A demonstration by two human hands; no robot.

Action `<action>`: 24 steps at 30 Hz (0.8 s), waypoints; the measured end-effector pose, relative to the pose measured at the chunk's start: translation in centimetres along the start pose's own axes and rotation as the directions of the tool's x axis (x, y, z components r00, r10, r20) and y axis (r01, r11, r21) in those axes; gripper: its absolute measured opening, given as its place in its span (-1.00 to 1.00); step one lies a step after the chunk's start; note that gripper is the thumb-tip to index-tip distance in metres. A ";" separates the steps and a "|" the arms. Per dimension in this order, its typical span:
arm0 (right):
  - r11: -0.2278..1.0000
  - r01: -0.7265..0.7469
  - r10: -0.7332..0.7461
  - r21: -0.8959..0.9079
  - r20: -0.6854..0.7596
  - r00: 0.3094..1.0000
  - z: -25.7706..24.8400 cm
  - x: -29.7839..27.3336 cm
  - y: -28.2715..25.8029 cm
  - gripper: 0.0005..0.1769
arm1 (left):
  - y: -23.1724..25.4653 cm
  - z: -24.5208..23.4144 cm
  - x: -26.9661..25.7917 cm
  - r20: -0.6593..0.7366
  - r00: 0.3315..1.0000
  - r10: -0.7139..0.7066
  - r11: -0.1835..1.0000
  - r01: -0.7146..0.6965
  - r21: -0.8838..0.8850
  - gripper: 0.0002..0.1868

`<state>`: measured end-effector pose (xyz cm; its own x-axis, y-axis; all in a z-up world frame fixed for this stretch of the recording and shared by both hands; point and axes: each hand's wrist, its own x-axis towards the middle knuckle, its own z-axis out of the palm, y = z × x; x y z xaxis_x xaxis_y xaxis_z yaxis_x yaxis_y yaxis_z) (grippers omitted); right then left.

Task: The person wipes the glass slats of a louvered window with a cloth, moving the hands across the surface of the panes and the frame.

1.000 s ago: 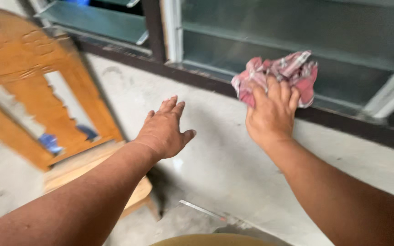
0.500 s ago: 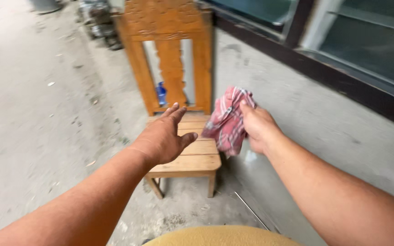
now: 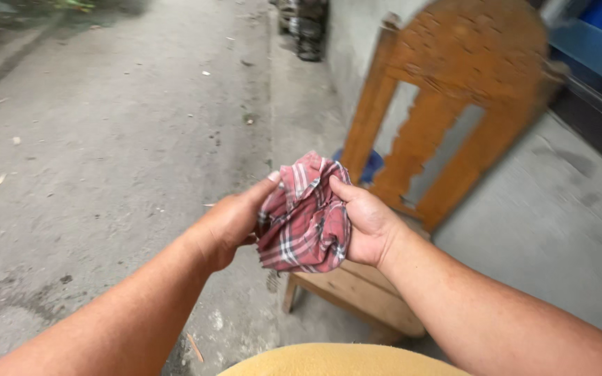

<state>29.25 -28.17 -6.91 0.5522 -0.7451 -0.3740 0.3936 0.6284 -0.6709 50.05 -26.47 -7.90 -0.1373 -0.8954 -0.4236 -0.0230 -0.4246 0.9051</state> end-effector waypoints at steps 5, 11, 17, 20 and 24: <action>0.994 -0.076 0.081 -0.080 0.068 0.994 3.0 7.4 -1.9 -0.53 | 2.2 -4.9 2.2 -0.086 0.996 0.033 0.996 -0.026 0.081 -0.26; 0.971 -0.167 0.194 -0.168 0.157 0.968 6.9 13.9 -2.4 -0.52 | 5.4 -10.8 1.0 -0.291 0.949 0.120 0.985 -0.076 0.156 -0.11; 0.919 -0.289 0.336 -0.267 0.148 0.930 10.4 18.5 -2.4 -0.45 | 4.9 -14.4 0.4 -0.413 0.847 0.334 0.922 -0.203 0.330 0.17; 0.887 -0.324 0.389 -0.330 0.154 0.908 12.5 20.5 -2.4 -0.48 | 3.8 -15.6 1.1 -0.367 0.809 0.459 0.851 -0.282 0.443 0.17; 0.886 -0.270 0.361 -0.376 0.195 0.912 15.0 23.6 -2.8 -0.56 | 4.1 -17.6 2.8 -0.462 0.795 0.392 0.890 -0.200 0.410 0.04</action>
<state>52.22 -44.20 -4.22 0.7891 -0.4093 -0.4579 -0.0768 0.6740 -0.7348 67.02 -33.07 -6.06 0.3396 -0.9406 0.0003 -0.3993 -0.1439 0.9054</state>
